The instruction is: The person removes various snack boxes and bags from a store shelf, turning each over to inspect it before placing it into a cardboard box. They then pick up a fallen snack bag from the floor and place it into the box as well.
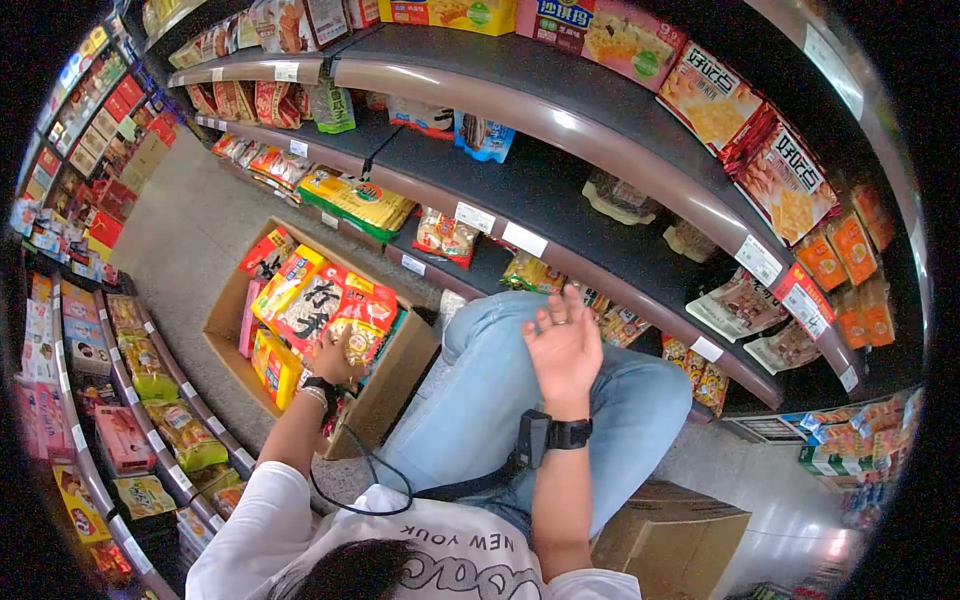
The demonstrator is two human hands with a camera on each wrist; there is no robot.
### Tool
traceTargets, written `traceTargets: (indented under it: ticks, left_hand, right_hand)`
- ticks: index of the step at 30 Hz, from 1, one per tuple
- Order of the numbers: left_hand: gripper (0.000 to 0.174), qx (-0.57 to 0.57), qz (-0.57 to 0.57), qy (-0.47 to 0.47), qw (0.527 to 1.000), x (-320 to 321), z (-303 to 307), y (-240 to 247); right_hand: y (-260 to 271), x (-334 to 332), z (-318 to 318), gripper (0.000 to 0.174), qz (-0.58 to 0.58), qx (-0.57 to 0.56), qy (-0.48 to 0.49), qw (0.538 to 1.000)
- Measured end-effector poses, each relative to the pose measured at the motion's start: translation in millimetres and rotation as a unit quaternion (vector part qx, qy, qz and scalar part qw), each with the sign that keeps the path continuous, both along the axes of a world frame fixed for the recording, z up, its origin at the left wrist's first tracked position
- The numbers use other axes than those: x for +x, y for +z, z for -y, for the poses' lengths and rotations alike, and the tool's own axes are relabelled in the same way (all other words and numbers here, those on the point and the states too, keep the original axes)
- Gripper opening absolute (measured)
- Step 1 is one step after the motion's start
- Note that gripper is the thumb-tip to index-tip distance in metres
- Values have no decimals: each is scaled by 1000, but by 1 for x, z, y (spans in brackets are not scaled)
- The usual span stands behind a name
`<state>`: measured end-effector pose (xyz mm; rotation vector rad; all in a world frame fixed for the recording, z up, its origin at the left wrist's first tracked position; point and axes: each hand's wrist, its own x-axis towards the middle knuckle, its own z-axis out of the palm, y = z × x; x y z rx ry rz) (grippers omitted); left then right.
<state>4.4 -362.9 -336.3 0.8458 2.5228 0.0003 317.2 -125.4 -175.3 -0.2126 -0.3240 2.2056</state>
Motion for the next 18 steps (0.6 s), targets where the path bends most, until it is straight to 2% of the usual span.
traceTargets:
  ticks: [1,4,7,9,10,12,14,16,18]
  left_hand:
    - [108,-17,14,-3,1000,1,2,5]
    - [84,37,-28,3,999,6,4,6]
    - [49,116,53,-50,991,-35,-4,-24]
    - [34,265,25,-47,963,-39,-28,-22]
    - [28,338,15,-46,940,-35,-43,-10]
    - [25,406,150,1,902,-25,-81,15]
    - [22,506,282,-50,813,18,-122,80]
    - [21,441,382,-33,811,83,-150,170]
    - [22,431,459,-78,773,135,-175,208]
  right_hand:
    - [-5,-5,1,33,-6,-8,7,1000]
    - [-12,-20,10,34,4,-12,46,999]
    - [-7,-17,10,34,12,-10,42,999]
    - [-2,-4,5,33,13,-8,16,1000]
    - [0,5,1,32,13,0,-6,1000]
    - [3,30,-7,32,16,13,-48,999]
    - [18,58,-10,28,35,22,-106,993]
    - [31,92,-13,28,12,34,-154,987]
    - [46,127,-13,29,4,54,-202,978]
